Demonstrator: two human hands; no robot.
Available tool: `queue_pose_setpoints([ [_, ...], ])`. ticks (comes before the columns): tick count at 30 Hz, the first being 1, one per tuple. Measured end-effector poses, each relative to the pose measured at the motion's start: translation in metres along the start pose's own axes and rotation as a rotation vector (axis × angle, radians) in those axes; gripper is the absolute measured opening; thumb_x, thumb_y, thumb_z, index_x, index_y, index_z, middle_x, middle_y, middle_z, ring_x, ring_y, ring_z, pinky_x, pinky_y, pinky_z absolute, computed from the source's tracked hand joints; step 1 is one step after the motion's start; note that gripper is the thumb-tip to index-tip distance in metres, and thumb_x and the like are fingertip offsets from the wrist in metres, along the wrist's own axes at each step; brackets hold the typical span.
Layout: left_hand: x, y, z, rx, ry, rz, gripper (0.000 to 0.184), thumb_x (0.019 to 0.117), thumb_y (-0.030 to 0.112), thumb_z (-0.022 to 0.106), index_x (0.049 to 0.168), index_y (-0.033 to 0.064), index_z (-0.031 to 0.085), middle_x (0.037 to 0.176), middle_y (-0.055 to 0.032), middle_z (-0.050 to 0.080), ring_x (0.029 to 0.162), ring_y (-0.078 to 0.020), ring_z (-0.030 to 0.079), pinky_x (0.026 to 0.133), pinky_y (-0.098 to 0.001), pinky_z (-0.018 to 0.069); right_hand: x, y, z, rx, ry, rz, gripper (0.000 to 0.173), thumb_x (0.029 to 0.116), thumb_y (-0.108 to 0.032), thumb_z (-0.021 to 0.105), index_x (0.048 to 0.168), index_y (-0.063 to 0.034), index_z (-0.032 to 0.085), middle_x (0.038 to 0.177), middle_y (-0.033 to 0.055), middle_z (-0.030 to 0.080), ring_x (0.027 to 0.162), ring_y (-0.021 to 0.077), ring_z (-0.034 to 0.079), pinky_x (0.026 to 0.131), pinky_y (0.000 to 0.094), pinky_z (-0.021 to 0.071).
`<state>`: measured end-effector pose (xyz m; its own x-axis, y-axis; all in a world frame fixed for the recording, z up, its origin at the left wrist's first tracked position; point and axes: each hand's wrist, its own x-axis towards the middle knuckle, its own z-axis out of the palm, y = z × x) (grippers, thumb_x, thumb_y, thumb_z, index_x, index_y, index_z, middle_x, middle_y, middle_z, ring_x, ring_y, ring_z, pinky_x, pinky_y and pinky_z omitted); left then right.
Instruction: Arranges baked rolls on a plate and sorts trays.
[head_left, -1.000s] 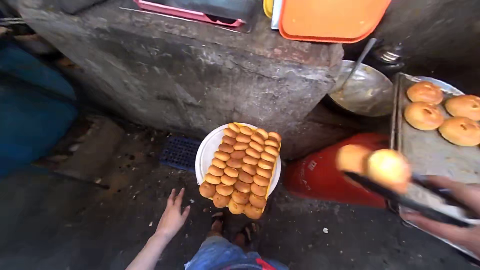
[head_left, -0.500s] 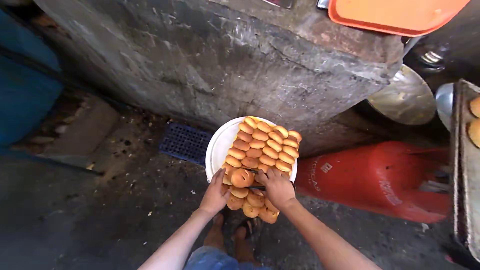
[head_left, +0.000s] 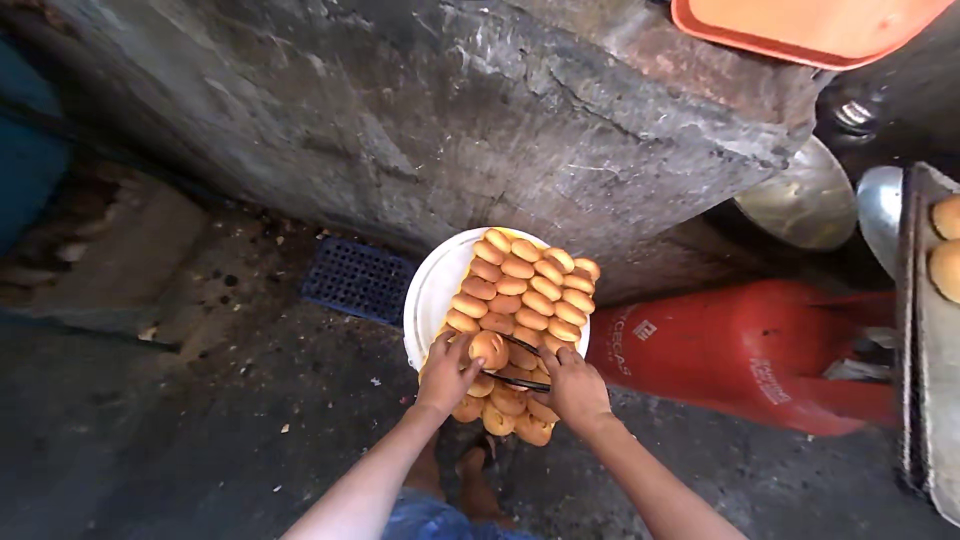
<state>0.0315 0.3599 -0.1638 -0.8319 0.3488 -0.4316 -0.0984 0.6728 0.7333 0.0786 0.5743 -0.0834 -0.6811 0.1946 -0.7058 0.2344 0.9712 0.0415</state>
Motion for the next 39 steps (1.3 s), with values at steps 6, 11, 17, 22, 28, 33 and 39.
queue_pose_setpoints([
  [6, 0.010, 0.015, -0.006, 0.038, 0.017, 0.021, 0.048, 0.1016, 0.039, 0.063, 0.141, 0.0109, 0.061, 0.151, -0.0176, 0.049, 0.138, -0.0366, 0.048, 0.113, -0.0525, 0.0414, 0.002, -0.001, -0.017, 0.048, 0.008, 0.013, 0.076, 0.0869, -0.051, 0.078, 0.151, -0.0191, 0.051, 0.138, 0.0145, 0.060, 0.128, 0.0340, 0.058, 0.099, 0.0515, 0.0508],
  [11, 0.021, 0.019, -0.012, 0.023, 0.027, 0.027, 0.046, 0.1045, 0.038, 0.058, 0.133, 0.0025, 0.063, 0.141, -0.0196, 0.057, 0.133, -0.0383, 0.052, 0.112, -0.0548, 0.0424, 0.011, 0.001, -0.028, 0.120, 0.031, -0.026, 0.077, 0.0821, -0.053, 0.082, 0.145, -0.0178, 0.056, 0.135, 0.0144, 0.062, 0.124, 0.0349, 0.060, 0.096, 0.0547, 0.0525],
  [17, 0.013, 0.004, -0.010, -0.026, 0.029, 0.071, 0.038, 0.1106, 0.026, 0.043, 0.129, 0.0035, 0.067, 0.137, -0.0195, 0.060, 0.131, -0.0365, 0.054, 0.113, -0.0541, 0.0409, 0.015, 0.009, -0.029, 0.190, -0.083, -0.005, 0.076, 0.0808, -0.060, 0.080, 0.143, -0.0213, 0.058, 0.135, 0.0117, 0.063, 0.121, 0.0329, 0.062, 0.097, 0.0562, 0.0524],
  [22, -0.002, -0.006, 0.004, 0.197, -0.067, 0.052, 0.078, 0.0857, 0.027, 0.079, 0.155, 0.0148, 0.044, 0.163, -0.0178, 0.033, 0.148, -0.0368, 0.036, 0.119, -0.0522, 0.0354, 0.012, 0.022, -0.014, 0.258, -0.076, 0.023, 0.075, 0.0808, -0.062, 0.079, 0.142, -0.0234, 0.060, 0.128, 0.0119, 0.066, 0.116, 0.0327, 0.065, 0.093, 0.0566, 0.0537],
  [28, 0.003, -0.010, 0.019, 0.367, -0.005, 0.105, 0.080, 0.0845, 0.025, 0.083, 0.154, 0.0123, 0.046, 0.152, -0.0251, 0.046, 0.141, -0.0420, 0.044, 0.115, -0.0538, 0.0401, 0.010, 0.020, -0.012, 0.335, -0.027, 0.064, 0.077, 0.0811, -0.060, 0.081, 0.144, -0.0208, 0.058, 0.132, 0.0139, 0.064, 0.117, 0.0352, 0.065, 0.094, 0.0590, 0.0531],
  [33, -0.023, -0.038, 0.024, 0.271, 0.018, 0.193, 0.071, 0.0864, 0.026, 0.081, 0.150, 0.0109, 0.052, 0.148, -0.0253, 0.050, 0.138, -0.0432, 0.047, 0.114, -0.0540, 0.0411, 0.006, 0.011, -0.010, 0.265, -0.024, 0.058, 0.076, 0.0814, -0.059, 0.081, 0.143, -0.0211, 0.058, 0.131, 0.0131, 0.065, 0.115, 0.0340, 0.065, 0.093, 0.0561, 0.0543],
  [39, -0.029, -0.040, 0.032, 0.287, -0.046, 0.048, 0.065, 0.0940, 0.021, 0.074, 0.153, 0.0152, 0.048, 0.158, -0.0247, 0.037, 0.147, -0.0417, 0.038, 0.119, -0.0493, 0.0361, 0.009, -0.013, -0.003, 0.164, 0.003, 0.023, 0.082, 0.0805, -0.057, 0.082, 0.146, -0.0167, 0.055, 0.132, 0.0163, 0.062, 0.119, 0.0364, 0.062, 0.093, 0.0553, 0.0543],
])
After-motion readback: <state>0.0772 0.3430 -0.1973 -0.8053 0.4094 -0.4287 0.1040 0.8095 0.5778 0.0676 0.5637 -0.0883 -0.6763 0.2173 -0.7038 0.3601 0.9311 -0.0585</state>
